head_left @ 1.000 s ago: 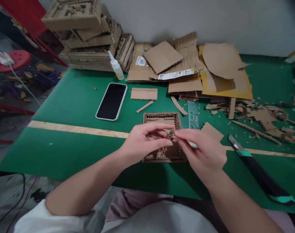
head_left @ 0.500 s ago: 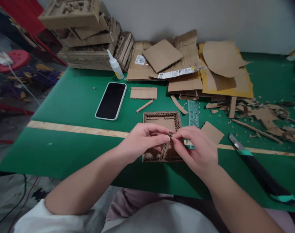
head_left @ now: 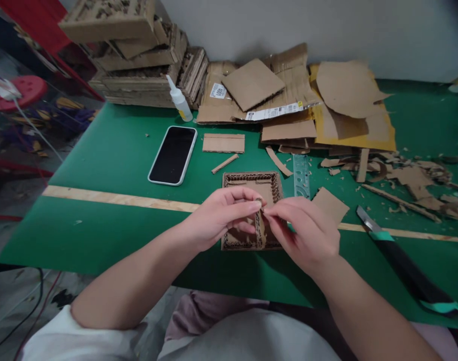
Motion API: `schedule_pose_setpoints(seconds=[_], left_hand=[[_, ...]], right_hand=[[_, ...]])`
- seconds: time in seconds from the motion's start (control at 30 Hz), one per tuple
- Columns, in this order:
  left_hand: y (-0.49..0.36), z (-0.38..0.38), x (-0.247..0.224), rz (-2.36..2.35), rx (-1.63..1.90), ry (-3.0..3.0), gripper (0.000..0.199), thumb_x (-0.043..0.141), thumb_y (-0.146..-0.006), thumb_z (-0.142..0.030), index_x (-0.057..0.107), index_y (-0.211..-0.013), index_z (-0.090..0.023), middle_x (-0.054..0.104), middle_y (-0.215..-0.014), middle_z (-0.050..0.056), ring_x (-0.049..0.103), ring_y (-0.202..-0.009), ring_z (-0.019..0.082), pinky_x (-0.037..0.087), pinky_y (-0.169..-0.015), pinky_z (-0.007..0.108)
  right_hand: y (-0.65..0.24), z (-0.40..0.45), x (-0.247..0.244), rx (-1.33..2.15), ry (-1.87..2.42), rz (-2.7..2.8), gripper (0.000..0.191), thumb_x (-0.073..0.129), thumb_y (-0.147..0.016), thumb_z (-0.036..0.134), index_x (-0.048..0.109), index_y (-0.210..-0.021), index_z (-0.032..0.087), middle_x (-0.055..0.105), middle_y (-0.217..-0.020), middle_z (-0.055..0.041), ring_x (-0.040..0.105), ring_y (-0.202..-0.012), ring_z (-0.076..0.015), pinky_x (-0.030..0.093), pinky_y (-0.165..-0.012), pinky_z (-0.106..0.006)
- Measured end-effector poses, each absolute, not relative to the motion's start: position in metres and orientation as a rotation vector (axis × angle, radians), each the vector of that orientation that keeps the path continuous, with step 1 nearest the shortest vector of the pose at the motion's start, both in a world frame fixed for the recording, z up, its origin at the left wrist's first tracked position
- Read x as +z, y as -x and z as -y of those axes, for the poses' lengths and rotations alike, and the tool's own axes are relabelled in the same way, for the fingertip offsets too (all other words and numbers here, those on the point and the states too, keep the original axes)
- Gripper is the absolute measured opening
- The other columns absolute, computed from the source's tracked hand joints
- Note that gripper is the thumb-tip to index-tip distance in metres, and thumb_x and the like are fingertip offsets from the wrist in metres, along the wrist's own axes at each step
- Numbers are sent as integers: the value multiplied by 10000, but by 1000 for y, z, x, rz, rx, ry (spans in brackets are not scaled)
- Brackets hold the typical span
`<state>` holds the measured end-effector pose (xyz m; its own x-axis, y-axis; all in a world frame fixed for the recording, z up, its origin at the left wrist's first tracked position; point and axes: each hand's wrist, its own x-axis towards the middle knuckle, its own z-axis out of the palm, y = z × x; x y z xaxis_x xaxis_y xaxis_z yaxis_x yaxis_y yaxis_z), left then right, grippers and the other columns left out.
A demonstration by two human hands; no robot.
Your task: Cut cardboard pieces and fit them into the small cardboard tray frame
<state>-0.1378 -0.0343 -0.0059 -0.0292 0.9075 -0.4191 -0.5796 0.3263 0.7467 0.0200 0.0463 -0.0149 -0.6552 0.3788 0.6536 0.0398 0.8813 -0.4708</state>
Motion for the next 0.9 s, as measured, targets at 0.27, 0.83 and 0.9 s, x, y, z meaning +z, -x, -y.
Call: schedule_pose_setpoints(seconds=[0.27,0.83,0.9], left_hand=[[138,35,-6,-1023,1278,-407,162,745,-696,-237,663,-807,-152,602,-771,-15,596,-616,57,544,-559,155],[136,35,-8,-1143,1264,-420,269,782,-636,-310,677,-822,-147,636,-700,-3,600,-579,76,515,-549,174],[136,35,-9,-1149,1269,-446,266,782,-637,-304,688,-831,-148,654,-718,10,596,-587,76,510,-545,168]], right_hand=[[-20,-46,-14,536,275,2232,279,602,-722,17,578,-959,163,645,-845,-64,589,-786,-143,517,-680,-277],[-19,-47,-12,665,354,2281,208,554,-781,93,544,-960,200,641,-874,-41,607,-834,-149,511,-731,-297],[-20,-47,-9,649,357,2278,222,586,-767,87,575,-964,189,656,-873,-42,618,-820,-139,516,-729,-274]])
